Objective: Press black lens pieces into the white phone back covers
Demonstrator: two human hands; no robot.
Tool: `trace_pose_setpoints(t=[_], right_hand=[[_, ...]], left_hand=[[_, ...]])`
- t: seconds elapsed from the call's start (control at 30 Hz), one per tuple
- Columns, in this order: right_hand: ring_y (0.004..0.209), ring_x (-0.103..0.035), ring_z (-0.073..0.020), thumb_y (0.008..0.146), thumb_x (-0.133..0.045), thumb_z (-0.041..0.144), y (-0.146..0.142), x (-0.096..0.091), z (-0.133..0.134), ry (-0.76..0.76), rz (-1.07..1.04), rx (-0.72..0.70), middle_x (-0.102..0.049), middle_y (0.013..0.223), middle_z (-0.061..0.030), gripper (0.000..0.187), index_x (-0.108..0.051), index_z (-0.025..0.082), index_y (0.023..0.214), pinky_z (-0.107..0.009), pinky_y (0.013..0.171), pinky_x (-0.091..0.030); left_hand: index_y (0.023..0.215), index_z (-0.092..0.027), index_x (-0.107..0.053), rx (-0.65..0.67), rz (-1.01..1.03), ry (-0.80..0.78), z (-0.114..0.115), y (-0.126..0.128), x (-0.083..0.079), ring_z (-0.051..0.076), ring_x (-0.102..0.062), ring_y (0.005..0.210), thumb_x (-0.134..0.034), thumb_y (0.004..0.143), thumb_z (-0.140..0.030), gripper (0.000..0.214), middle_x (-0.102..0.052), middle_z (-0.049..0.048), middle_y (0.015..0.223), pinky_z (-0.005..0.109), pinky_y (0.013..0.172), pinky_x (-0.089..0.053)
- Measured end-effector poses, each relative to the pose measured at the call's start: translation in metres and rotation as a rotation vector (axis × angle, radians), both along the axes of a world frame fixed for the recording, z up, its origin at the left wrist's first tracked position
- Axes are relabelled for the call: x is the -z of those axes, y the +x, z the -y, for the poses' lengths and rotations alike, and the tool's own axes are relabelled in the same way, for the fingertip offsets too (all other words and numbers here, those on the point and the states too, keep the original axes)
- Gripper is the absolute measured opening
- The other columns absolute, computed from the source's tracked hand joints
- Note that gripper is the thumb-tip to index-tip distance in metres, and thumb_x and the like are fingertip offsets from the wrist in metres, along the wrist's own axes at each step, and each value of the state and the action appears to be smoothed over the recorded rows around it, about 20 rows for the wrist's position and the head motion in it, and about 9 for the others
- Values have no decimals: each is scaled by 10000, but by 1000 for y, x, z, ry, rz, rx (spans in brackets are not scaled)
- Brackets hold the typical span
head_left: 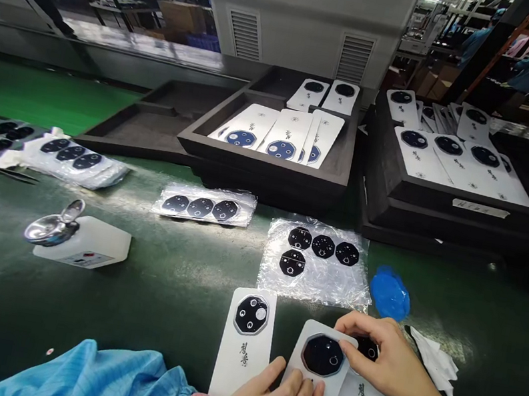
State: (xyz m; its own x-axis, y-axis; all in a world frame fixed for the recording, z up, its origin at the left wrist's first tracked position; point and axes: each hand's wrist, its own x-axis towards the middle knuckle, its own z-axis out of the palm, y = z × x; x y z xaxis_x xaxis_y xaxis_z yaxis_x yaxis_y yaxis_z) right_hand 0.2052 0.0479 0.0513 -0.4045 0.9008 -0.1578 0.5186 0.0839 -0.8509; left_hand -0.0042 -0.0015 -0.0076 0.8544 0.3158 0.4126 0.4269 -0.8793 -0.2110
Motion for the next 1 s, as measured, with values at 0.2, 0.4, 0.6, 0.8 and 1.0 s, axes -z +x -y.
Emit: trace_pose_setpoints(t=[0.2,0.4,0.6,0.8,1.0], right_hand=[[607,-620,-133,811,-514,251,-1,-1,-1,-63,-33,20,-701,677,1,165,-652,197,737,-232,554,-471],[596,-625,-146,788,-542,263,-1,1,0,-82,-8,72,-703,647,3,158,-675,203,727,-251,550,-476],[577,-611,-143,794,-539,281,-2,1,0,-94,-11,82,-689,619,3,180,-682,202,717,-250,554,-475],[583,-612,-141,785,-553,273,-2,1,-2,-131,-57,89,-705,658,5,161,-690,212,727,-253,571,-490],[581,-620,-148,776,-554,270,-3,4,-2,-164,-92,116,-699,649,-5,158,-687,200,728,-254,559,-500]], left_hand=[[1100,-120,-606,4,-16,-10,0,0,3,191,-480,910,-500,907,-268,265,-590,56,916,343,828,-409],[1095,-118,-612,9,19,-30,0,1,3,196,-477,912,-485,914,-256,260,-583,53,913,353,822,-393],[1081,-117,-617,6,29,-52,-1,2,-1,202,-476,903,-476,928,-273,260,-591,59,910,361,833,-373],[1069,-123,-624,2,58,-73,-3,3,-2,187,-488,904,-376,977,-233,286,-600,47,918,364,832,-371],[1071,-117,-620,-20,39,-68,-2,3,3,192,-488,900,-462,939,-263,253,-588,49,935,374,825,-368]])
